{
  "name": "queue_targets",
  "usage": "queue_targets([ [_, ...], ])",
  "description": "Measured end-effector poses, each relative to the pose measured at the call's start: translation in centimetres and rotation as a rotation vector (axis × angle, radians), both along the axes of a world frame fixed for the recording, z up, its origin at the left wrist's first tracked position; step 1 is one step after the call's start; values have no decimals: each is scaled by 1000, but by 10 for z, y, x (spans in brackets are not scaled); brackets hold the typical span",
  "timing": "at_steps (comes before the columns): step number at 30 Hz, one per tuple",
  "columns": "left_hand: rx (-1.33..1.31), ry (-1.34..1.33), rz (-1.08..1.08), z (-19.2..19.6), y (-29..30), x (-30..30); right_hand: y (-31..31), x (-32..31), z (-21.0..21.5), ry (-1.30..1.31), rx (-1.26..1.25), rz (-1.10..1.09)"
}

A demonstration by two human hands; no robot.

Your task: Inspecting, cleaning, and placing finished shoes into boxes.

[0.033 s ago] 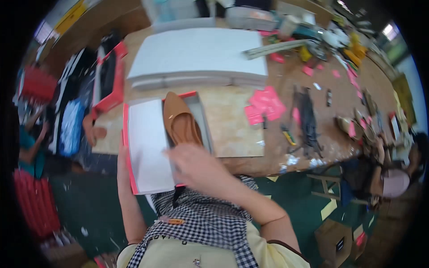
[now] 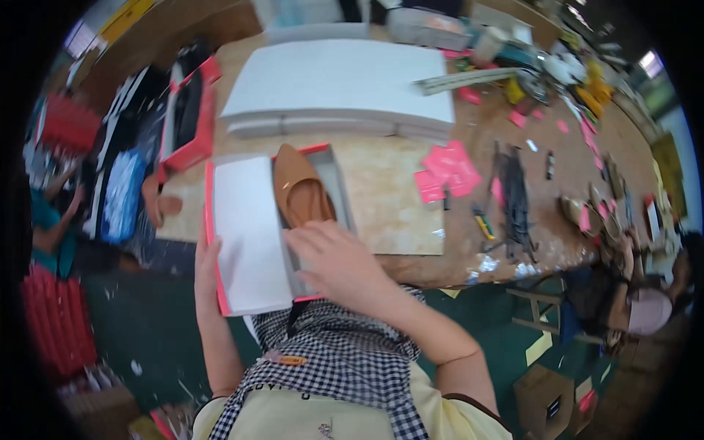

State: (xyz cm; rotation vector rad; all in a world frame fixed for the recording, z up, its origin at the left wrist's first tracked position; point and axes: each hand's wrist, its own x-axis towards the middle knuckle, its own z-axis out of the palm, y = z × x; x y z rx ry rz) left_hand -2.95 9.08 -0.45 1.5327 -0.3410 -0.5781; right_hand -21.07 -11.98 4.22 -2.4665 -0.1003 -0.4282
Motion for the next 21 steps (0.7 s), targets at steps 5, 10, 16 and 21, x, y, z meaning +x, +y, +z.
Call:
queue_targets([
  [5, -95, -34, 168, 8, 17, -14, 31, 11, -47, 294, -424, 1],
  [10, -146, 30, 209, -8, 33, 4, -1, 16, 21, 118, 564, -334],
  [16, -114, 62, 316, 9, 30, 20, -43, -5, 6, 63, -99, -306],
  [21, -93, 30, 330, 13, 28, 17, -13, 26, -27, -62, -403, -302],
])
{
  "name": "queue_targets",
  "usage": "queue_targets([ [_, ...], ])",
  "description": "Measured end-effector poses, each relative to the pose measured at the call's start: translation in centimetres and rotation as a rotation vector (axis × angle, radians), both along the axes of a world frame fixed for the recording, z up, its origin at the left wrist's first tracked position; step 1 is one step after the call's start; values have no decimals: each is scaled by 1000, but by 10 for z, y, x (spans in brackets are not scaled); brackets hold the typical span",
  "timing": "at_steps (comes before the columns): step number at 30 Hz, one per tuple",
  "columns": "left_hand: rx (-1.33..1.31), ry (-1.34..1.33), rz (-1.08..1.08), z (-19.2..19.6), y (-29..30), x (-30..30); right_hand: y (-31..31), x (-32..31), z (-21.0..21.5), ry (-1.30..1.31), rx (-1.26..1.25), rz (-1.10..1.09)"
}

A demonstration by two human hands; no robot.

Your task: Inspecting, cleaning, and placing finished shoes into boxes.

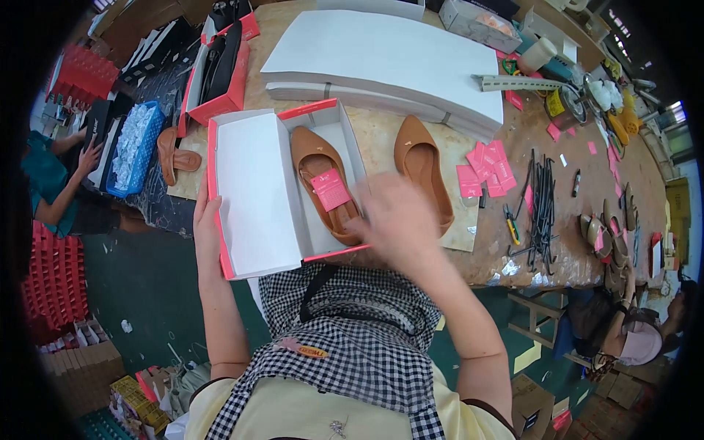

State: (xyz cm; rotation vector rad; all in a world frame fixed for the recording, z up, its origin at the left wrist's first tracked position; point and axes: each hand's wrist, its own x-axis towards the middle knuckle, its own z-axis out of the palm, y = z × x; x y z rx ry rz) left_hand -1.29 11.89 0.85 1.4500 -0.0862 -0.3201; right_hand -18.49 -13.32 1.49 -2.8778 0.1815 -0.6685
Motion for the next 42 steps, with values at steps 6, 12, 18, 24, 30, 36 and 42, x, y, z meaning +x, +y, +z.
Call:
queue_targets([
  [6, 17, -49, -32, -14, 9, 15, 22, 40, -19, 545, -84, 259],
  [12, 991, -727, 62, -1, 55, 46, -55, -53, 66, -525, 885, -215],
  [18, 532, -1018, -580, 29, -144, -83, -78, -105, 53, -294, 359, -323],
  [24, 745, -1270, -1065, -53, -199, -122, -69, -124, -25, -69, -59, -37],
  [30, 1210, -1322, -1365, 31, -243, -73, -46, -105, -80, 22, 86, 112],
  [36, 1102, -1507, -317, -36, -371, 124, -38, -98, -27, 12, 331, 74],
  [42, 1001, -1249, -348, -50, -378, 105, -32, -121, -26, -96, 525, -320],
])
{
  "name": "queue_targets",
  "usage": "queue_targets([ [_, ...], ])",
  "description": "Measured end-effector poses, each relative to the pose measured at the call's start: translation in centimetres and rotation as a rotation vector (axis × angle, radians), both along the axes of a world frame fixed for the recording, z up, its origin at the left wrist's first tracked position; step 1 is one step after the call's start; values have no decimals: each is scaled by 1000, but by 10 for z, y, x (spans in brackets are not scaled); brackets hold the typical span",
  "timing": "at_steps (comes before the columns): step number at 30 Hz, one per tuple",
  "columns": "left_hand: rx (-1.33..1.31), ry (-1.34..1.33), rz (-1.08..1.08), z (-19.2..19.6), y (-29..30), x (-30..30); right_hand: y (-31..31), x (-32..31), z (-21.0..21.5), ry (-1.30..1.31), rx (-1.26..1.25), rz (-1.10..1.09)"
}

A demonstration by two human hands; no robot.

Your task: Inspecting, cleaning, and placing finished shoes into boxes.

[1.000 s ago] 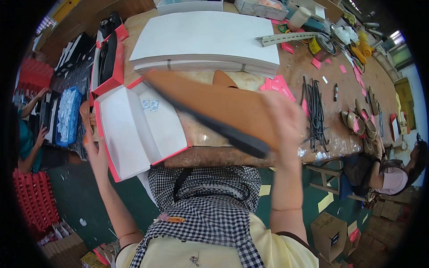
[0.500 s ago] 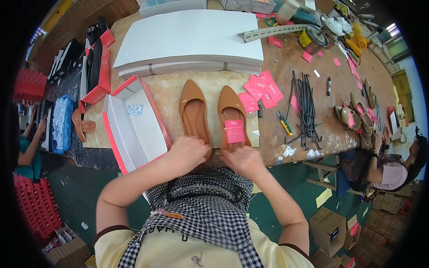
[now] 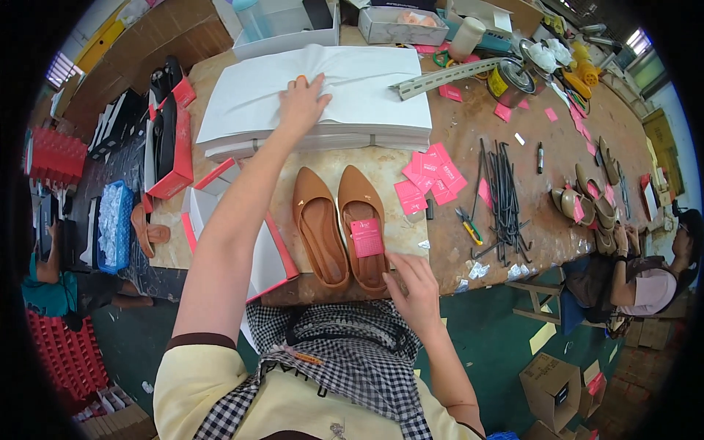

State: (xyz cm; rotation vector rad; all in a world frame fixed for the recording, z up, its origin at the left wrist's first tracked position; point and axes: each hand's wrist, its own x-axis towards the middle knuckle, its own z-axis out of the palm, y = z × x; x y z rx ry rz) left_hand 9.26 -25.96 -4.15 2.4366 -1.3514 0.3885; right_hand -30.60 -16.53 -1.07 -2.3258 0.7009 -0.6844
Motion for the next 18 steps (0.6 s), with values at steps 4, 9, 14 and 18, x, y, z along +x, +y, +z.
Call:
queue_targets([
  [4, -47, 523, -614, 62, 43, -115, -8, 17, 9, -733, 830, -150],
  [9, -340, 513, -940, 92, 167, -216, -12, 4, -14, -547, 1766, -171],
  [14, -532, 856, -649, 64, 211, -237, -6, 8, 7, -135, 1544, 564],
  [18, -629, 990, -58, 55, 174, -211, -5, 19, 42, -226, 447, 133],
])
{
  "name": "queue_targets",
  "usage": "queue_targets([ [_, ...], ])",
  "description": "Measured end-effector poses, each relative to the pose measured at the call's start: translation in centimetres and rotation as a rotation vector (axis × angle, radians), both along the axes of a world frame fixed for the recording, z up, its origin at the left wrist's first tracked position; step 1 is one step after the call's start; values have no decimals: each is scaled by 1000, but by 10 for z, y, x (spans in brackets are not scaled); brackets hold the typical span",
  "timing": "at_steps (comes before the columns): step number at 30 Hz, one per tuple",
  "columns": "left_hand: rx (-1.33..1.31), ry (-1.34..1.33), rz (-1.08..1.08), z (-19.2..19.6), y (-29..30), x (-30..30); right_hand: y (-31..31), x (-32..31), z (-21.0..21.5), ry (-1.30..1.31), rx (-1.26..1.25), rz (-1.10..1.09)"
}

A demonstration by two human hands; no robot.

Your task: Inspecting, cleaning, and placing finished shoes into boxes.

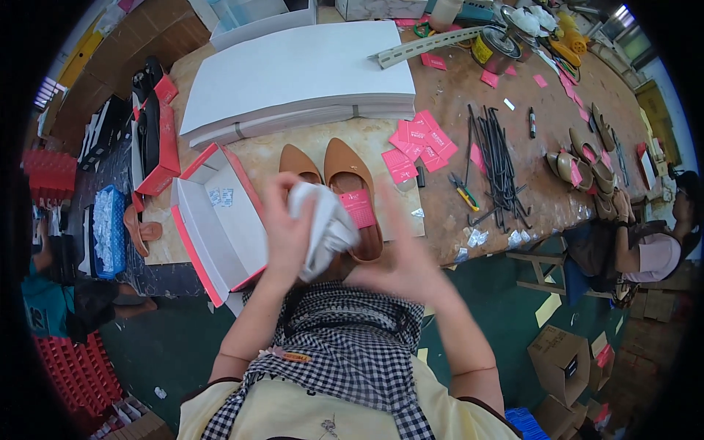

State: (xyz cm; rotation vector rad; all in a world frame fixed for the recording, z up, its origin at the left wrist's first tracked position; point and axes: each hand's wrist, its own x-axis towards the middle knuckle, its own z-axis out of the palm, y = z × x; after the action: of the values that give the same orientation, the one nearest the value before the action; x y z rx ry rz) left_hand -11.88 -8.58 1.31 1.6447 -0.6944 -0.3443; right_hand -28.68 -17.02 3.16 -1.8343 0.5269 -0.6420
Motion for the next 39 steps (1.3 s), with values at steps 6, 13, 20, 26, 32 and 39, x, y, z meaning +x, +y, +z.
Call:
queue_targets([
  [6, 574, -266, -559, -21, -25, 6, -62, 14, -48, -89, 381, -314],
  [13, 516, -937, -536, -57, 11, -76, -44, 71, -99, 460, -837, -13],
  [20, 505, -979, -543, -64, 6, -72, -77, 64, -90, 213, -328, 81],
  [26, 543, -1101, -702, -49, 4, -59, -77, 107, -137, 324, -398, -165],
  [32, 583, -1492, -137, 4, -149, 136, -70, 4, -106, 193, -205, -111],
  [39, 860, -885, -47, -51, -178, 239, -41, -29, -95, 239, -83, -182],
])
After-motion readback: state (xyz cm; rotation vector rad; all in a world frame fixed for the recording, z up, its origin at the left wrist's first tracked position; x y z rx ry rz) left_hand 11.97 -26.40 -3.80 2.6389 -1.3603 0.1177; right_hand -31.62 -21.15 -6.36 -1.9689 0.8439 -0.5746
